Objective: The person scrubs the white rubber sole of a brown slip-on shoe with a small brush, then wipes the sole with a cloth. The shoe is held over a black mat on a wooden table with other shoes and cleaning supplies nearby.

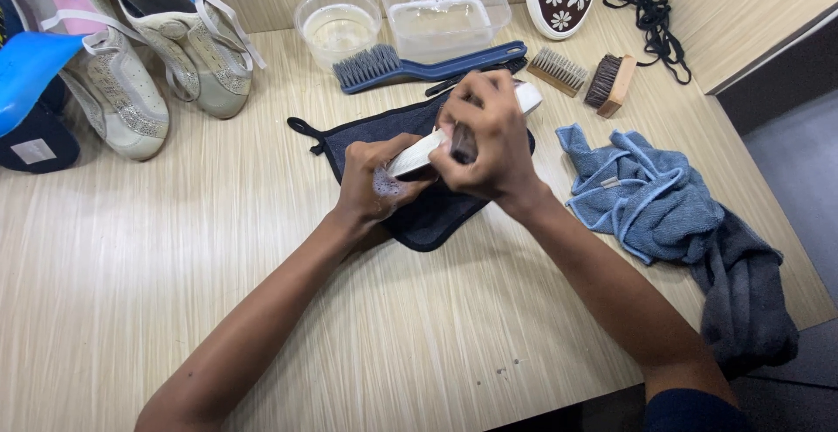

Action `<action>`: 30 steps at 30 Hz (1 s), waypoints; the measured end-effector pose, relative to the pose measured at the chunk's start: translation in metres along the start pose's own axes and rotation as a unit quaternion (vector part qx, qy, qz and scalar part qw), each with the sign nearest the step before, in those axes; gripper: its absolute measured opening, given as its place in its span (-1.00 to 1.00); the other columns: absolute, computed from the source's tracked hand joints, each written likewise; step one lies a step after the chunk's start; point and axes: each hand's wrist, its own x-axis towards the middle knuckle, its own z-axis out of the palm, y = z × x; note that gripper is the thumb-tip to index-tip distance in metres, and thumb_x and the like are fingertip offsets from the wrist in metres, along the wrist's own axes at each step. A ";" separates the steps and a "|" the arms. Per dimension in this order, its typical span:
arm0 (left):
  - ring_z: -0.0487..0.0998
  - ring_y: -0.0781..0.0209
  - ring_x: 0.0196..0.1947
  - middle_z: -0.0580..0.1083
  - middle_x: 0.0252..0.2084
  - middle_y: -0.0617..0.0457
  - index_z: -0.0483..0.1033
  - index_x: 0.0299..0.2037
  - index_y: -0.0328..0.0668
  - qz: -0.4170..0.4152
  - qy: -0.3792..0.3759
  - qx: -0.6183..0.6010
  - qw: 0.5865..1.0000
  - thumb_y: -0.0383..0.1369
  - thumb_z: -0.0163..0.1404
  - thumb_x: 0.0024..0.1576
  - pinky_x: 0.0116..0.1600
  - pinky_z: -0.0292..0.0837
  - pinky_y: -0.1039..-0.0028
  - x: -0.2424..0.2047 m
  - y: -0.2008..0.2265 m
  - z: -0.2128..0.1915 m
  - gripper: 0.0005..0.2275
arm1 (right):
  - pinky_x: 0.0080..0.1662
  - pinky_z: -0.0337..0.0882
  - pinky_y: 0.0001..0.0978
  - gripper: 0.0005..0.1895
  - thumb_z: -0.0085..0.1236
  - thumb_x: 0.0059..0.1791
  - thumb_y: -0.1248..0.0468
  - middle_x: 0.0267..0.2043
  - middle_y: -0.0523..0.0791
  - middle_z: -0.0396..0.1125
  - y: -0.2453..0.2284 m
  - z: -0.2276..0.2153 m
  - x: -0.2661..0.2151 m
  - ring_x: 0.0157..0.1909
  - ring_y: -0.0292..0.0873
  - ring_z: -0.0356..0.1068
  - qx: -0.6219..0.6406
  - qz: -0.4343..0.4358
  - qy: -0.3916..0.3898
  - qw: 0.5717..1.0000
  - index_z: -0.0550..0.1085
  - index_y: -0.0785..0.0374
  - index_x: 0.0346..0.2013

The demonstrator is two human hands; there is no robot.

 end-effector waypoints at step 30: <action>0.68 -0.18 -0.47 0.57 -0.57 -0.17 0.60 -0.32 -0.17 -0.015 0.013 0.018 1.000 -0.36 0.39 -0.16 -0.41 0.55 0.28 -0.001 0.002 0.002 -0.74 | 0.00 0.27 -0.05 -0.82 0.13 -0.36 0.13 -0.42 -0.10 0.18 -0.006 -0.008 0.004 -0.22 0.02 0.24 0.002 0.024 -0.012 1.000 0.39 0.15 -0.66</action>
